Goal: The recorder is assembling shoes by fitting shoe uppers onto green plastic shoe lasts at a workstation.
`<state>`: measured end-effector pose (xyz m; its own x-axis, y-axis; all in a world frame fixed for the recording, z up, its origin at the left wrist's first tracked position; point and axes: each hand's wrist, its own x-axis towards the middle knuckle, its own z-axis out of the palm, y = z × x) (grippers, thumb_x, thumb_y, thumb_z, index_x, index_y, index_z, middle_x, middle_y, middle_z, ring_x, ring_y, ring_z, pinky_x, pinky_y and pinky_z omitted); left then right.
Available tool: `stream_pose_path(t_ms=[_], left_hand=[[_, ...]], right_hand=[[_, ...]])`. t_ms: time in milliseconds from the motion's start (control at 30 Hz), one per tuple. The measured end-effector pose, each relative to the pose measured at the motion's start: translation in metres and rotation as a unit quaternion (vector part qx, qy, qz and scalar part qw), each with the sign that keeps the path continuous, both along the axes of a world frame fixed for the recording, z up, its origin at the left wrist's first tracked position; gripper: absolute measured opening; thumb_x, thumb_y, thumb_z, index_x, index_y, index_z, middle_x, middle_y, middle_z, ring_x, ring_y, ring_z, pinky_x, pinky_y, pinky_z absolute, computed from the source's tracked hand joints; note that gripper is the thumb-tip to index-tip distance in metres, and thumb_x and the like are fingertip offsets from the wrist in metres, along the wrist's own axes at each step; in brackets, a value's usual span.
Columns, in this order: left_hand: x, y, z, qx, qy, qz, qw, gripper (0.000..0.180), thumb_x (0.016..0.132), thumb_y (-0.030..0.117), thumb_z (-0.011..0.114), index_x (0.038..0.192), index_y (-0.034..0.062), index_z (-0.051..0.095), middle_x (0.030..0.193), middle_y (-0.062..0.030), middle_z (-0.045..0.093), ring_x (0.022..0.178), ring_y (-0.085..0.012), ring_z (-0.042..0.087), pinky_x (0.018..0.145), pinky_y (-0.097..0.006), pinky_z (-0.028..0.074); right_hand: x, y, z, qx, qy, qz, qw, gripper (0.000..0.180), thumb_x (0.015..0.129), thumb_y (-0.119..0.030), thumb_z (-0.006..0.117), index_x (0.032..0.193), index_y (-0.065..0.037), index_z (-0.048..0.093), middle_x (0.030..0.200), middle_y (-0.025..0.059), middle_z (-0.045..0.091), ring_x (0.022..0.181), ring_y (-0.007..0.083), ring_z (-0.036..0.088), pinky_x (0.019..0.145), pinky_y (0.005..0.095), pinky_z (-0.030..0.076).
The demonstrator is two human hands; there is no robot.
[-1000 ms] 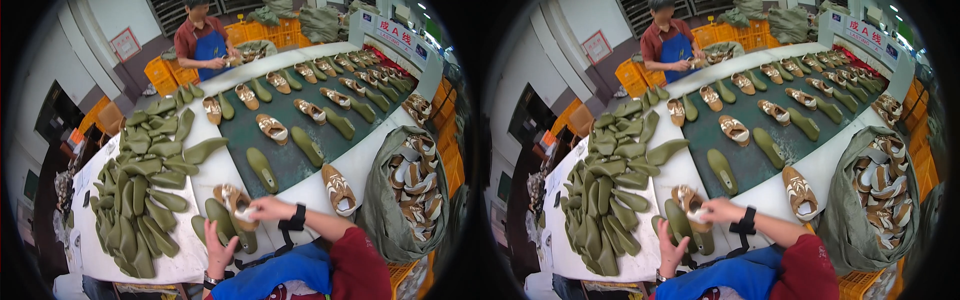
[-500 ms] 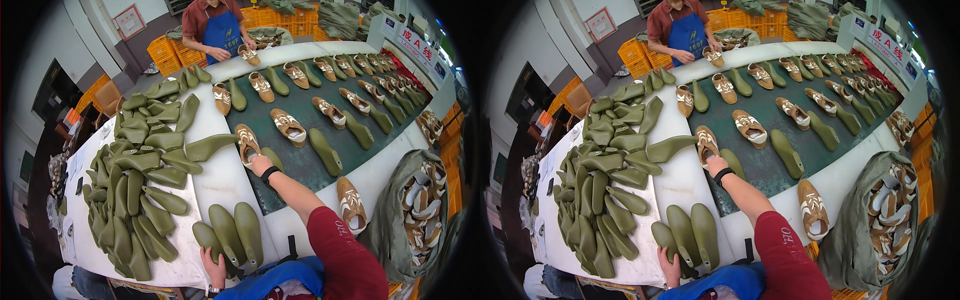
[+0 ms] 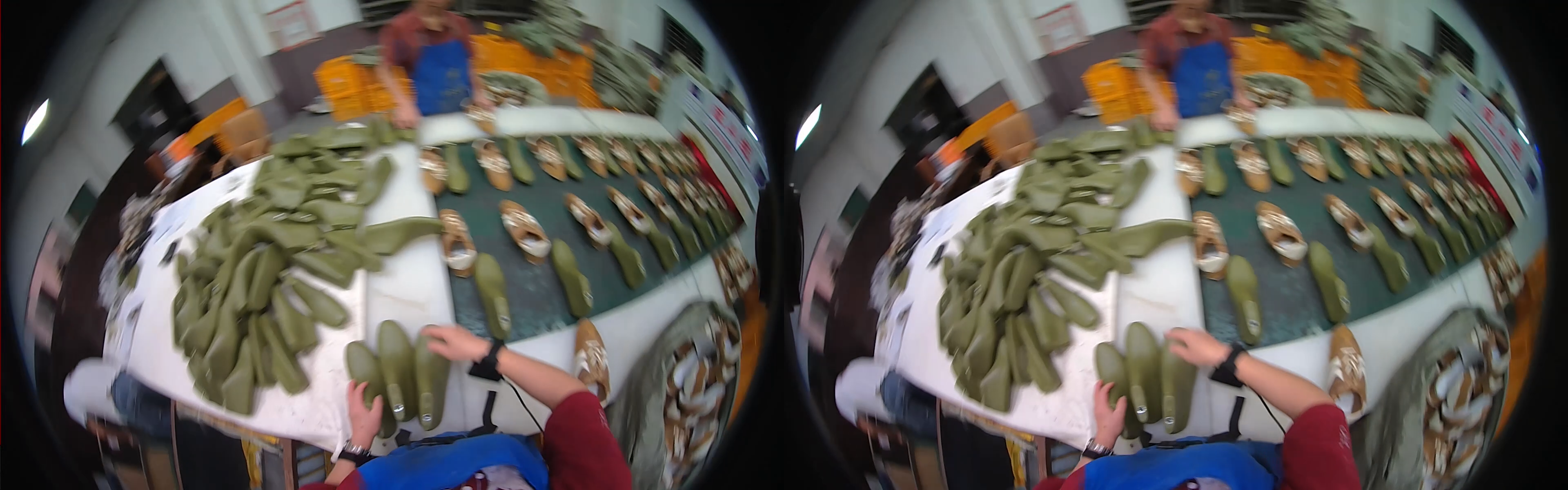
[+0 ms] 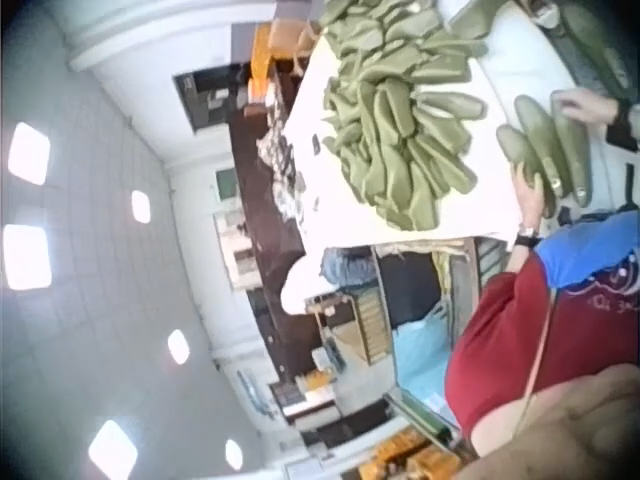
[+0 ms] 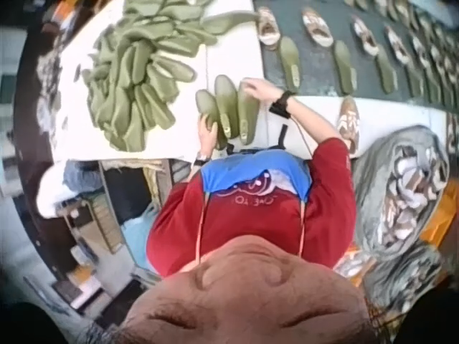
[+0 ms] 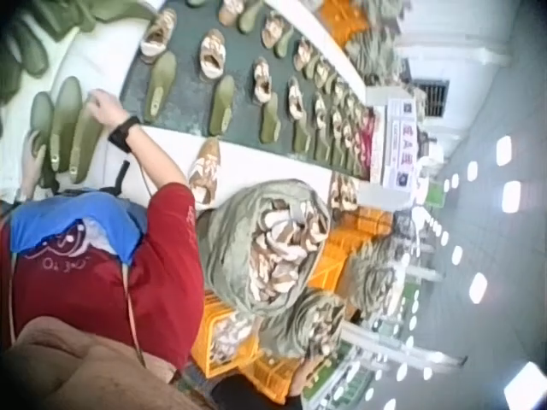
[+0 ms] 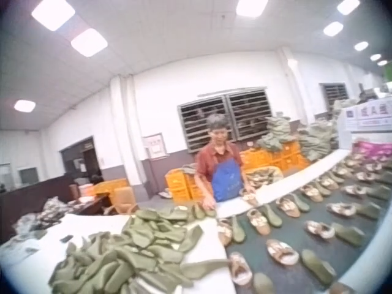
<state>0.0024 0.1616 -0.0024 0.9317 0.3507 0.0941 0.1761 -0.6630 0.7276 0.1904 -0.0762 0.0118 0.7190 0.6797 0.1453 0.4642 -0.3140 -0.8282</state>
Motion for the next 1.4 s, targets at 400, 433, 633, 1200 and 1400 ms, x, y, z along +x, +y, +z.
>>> stream_pose_path(t_ms=[400, 433, 633, 1200, 1400], left_hand=[[0.004, -0.035, -0.006, -0.019, -0.009, 0.044, 0.999, 0.061, 0.075, 0.041, 0.071, 0.117, 0.0001, 0.054, 0.135, -0.0283, 0.037, 0.125, -0.0358, 0.040, 0.100, -0.037, 0.037], [0.005, -0.042, -0.006, -0.012, -0.006, 0.033, 0.999, 0.063, 0.074, 0.043, 0.071, 0.117, -0.0005, 0.053, 0.135, -0.0291, 0.036, 0.125, -0.0359, 0.039, 0.100, -0.037, 0.037], [0.016, -0.075, -0.015, -0.037, -0.043, 0.021, 0.998, 0.056, 0.077, 0.039, 0.068, 0.114, -0.0013, 0.055, 0.131, -0.0306, 0.040, 0.122, -0.0389, 0.041, 0.100, -0.039, 0.036], [0.021, -0.107, -0.007, 0.169, -0.036, 0.054, 0.984, 0.032, 0.078, 0.013, 0.053, 0.107, -0.0024, 0.050, 0.116, -0.0254, 0.050, 0.100, -0.0393, 0.053, 0.086, -0.045, 0.046], [0.014, -0.097, -0.016, 0.091, -0.050, 0.116, 0.988, 0.032, 0.075, 0.010, 0.056, 0.105, 0.0005, 0.050, 0.110, -0.0234, 0.049, 0.092, -0.0398, 0.054, 0.079, -0.045, 0.047]], right_hand=[[-0.128, 0.033, 0.008, -0.182, 0.010, -0.067, 0.981, 0.073, 0.076, -0.050, 0.064, 0.138, -0.025, 0.035, 0.131, 0.0089, 0.046, 0.130, 0.0470, 0.021, 0.093, 0.0696, 0.026], [-0.128, 0.025, 0.006, -0.184, 0.008, -0.072, 0.980, 0.073, 0.076, -0.050, 0.064, 0.138, -0.025, 0.035, 0.131, 0.0089, 0.046, 0.130, 0.0470, 0.021, 0.093, 0.0696, 0.026], [-0.127, -0.007, -0.006, -0.176, -0.001, -0.091, 0.980, 0.071, 0.078, -0.048, 0.063, 0.137, -0.023, 0.033, 0.127, 0.0105, 0.050, 0.128, 0.0483, 0.023, 0.094, 0.0683, 0.026], [-0.116, -0.002, -0.013, -0.088, -0.215, -0.069, 0.970, 0.046, 0.076, -0.030, 0.067, 0.115, -0.010, 0.055, 0.126, 0.0237, 0.047, 0.115, 0.0385, 0.045, 0.097, 0.0449, 0.037], [-0.120, 0.002, -0.013, -0.085, -0.203, -0.022, 0.975, 0.036, 0.077, -0.023, 0.065, 0.109, -0.009, 0.056, 0.131, 0.0254, 0.040, 0.118, 0.0412, 0.041, 0.097, 0.0458, 0.035]])
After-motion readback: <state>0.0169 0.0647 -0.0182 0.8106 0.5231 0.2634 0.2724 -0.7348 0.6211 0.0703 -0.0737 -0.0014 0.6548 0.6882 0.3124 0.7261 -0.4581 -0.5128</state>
